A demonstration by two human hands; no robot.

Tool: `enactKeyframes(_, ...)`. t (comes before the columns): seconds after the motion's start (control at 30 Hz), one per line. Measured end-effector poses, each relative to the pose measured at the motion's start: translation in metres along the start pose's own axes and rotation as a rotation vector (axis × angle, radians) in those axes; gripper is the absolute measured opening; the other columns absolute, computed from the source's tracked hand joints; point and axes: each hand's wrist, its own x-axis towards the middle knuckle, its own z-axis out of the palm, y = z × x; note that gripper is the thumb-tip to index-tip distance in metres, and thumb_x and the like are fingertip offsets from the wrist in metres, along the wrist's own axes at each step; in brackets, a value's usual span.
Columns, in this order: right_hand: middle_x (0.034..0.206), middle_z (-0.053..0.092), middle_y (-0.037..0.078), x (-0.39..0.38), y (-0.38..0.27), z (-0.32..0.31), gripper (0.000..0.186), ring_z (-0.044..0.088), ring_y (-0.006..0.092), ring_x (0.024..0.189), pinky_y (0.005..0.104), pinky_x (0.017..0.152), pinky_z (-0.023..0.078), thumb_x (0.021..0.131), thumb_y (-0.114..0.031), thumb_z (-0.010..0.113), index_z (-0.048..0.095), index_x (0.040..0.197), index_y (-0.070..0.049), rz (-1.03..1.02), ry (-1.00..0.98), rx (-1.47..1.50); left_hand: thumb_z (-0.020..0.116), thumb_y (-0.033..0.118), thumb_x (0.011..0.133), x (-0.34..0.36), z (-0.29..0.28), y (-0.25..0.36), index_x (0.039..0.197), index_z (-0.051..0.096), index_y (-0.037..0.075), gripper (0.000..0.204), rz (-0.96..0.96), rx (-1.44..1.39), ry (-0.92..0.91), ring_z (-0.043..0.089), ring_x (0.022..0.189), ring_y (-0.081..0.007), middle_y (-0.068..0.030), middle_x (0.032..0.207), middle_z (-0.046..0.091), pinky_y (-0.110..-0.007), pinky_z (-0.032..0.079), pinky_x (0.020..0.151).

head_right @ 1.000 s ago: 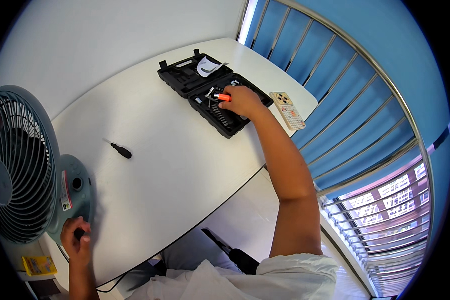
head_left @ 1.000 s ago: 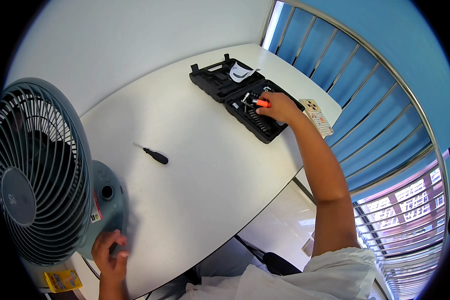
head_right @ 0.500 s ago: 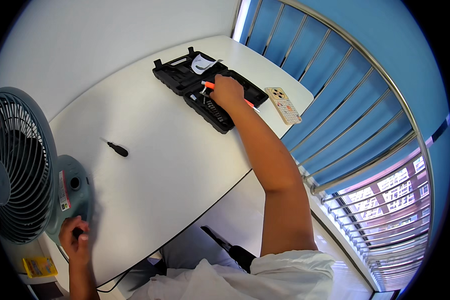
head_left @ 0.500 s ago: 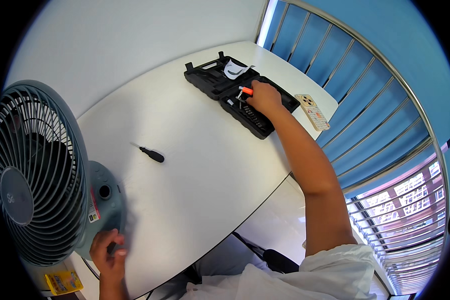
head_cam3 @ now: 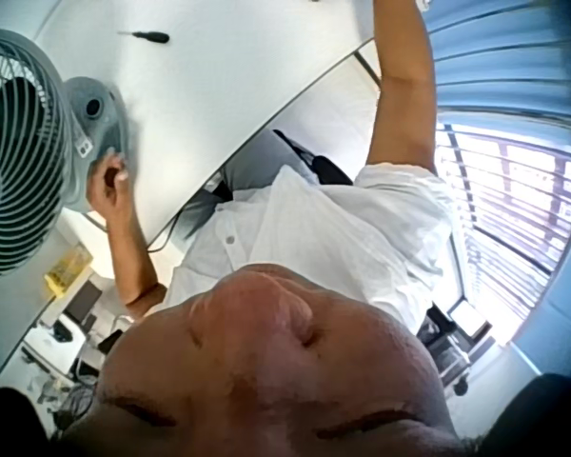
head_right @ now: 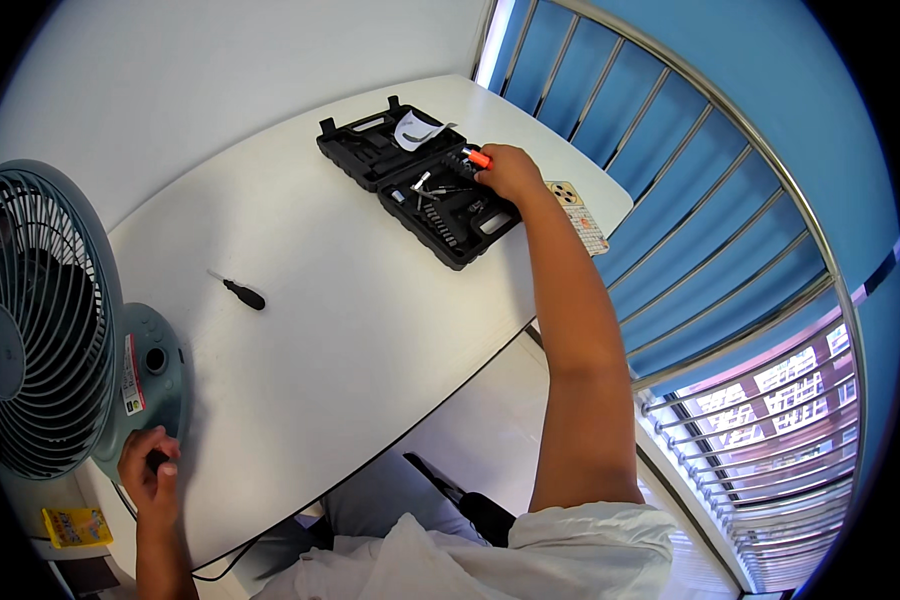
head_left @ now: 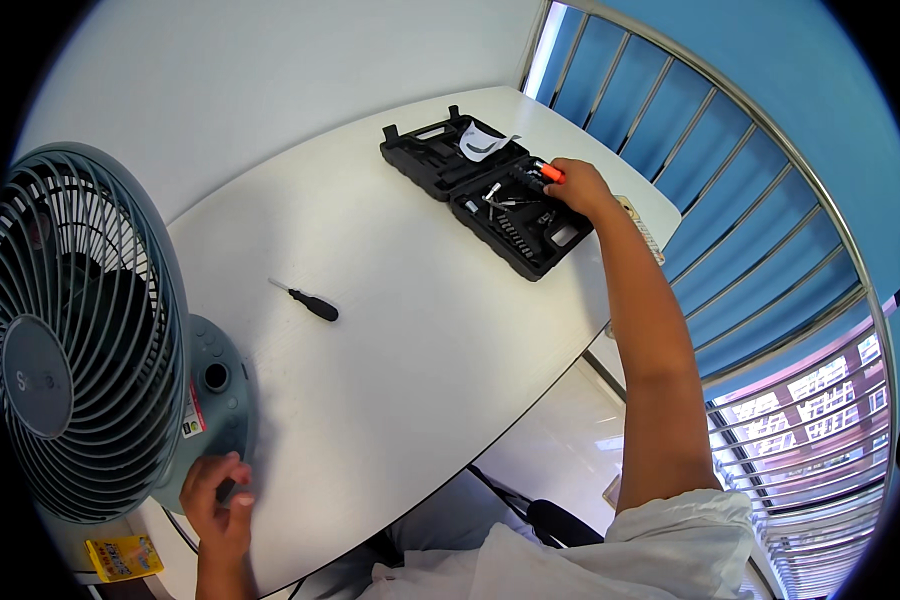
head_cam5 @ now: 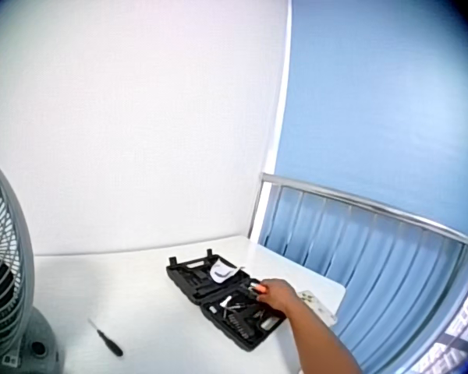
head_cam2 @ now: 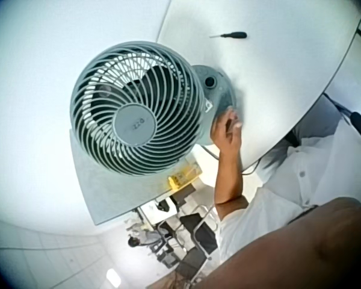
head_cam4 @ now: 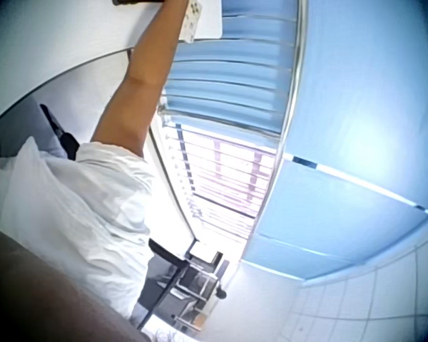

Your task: The person uses a screwdriver to remove screws from the base of a teal desk fan. They then switch to a ratchet screwdriver to continue removing screws from the same area. The person places the removed screws into a toolkit on the table.

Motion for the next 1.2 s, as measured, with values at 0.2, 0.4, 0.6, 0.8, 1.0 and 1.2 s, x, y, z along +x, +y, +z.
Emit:
enactKeyframes(0.2,0.098,0.068,0.012,-0.030,-0.035,-0.004,0.025,0.065,0.0287,0.092,0.0389,0.077,0.052,0.076,-0.021,0.070,0.069,0.098,-0.008,0.037,-0.147,-0.219,0.064,0.028,0.085,-0.002,0.000,0.002,0.105,0.060,-0.003,0.037,-0.010,-0.009,-0.022,0.056,0.064,-0.0206,-0.0113,0.074,0.060,-0.032,0.046,0.061)
enactKeyframes(0.4,0.100,0.069,0.012,-0.034,-0.055,0.006,0.019,0.066,0.0273,0.092,0.0375,0.076,0.053,0.078,-0.013,0.063,0.071,0.095,-0.008,0.122,-0.125,-0.355,0.065,0.026,0.084,0.000,-0.002,0.001,0.105,0.060,-0.003,0.036,0.001,-0.018,0.004,0.056,0.064,-0.0210,-0.0121,0.076,0.060,-0.031,0.046,0.061)
enactKeyframes(0.6,0.098,0.068,0.012,-0.029,-0.041,0.009,0.021,0.066,0.0286,0.091,0.0390,0.077,0.053,0.077,-0.014,0.063,0.071,0.095,-0.008,0.059,-0.142,-0.306,0.065,0.025,0.084,0.003,-0.002,0.009,0.102,0.062,-0.003,0.034,0.013,-0.002,-0.003,0.056,0.065,-0.0207,-0.0117,0.074,0.060,-0.030,0.046,0.060)
enactKeyframes(0.8,0.097,0.067,0.012,-0.030,-0.020,0.008,0.021,0.064,0.0306,0.093,0.0416,0.080,0.051,0.077,-0.017,0.062,0.069,0.095,-0.010,0.039,-0.090,-0.222,0.066,0.021,0.081,0.007,0.001,0.008,0.101,0.063,-0.002,0.031,0.054,0.011,-0.004,0.057,0.064,-0.0210,-0.0105,0.072,0.060,-0.030,0.046,0.060)
enactKeyframes(1.0,0.088,0.061,0.015,-0.062,-0.091,-0.019,0.014,0.059,0.0322,0.085,0.0391,0.074,0.046,0.080,-0.014,0.062,0.065,0.089,-0.003,-0.318,0.129,0.252,0.067,0.014,0.080,0.004,-0.004,0.010,0.101,0.064,-0.001,0.026,0.033,-0.002,-0.007,0.061,0.066,-0.0206,-0.0102,0.074,0.062,-0.030,0.047,0.061)
enactKeyframes(1.2,0.074,0.057,0.007,-0.169,-0.243,-0.033,0.019,0.055,0.0216,0.062,0.0304,0.054,0.044,0.070,0.006,0.065,0.067,0.084,-0.006,-1.002,0.043,0.719,0.064,0.004,0.083,0.009,-0.005,0.012,0.108,0.062,0.001,0.025,-0.078,-0.195,-0.080,0.062,0.073,-0.0160,-0.0093,0.085,0.065,-0.028,0.049,0.068)
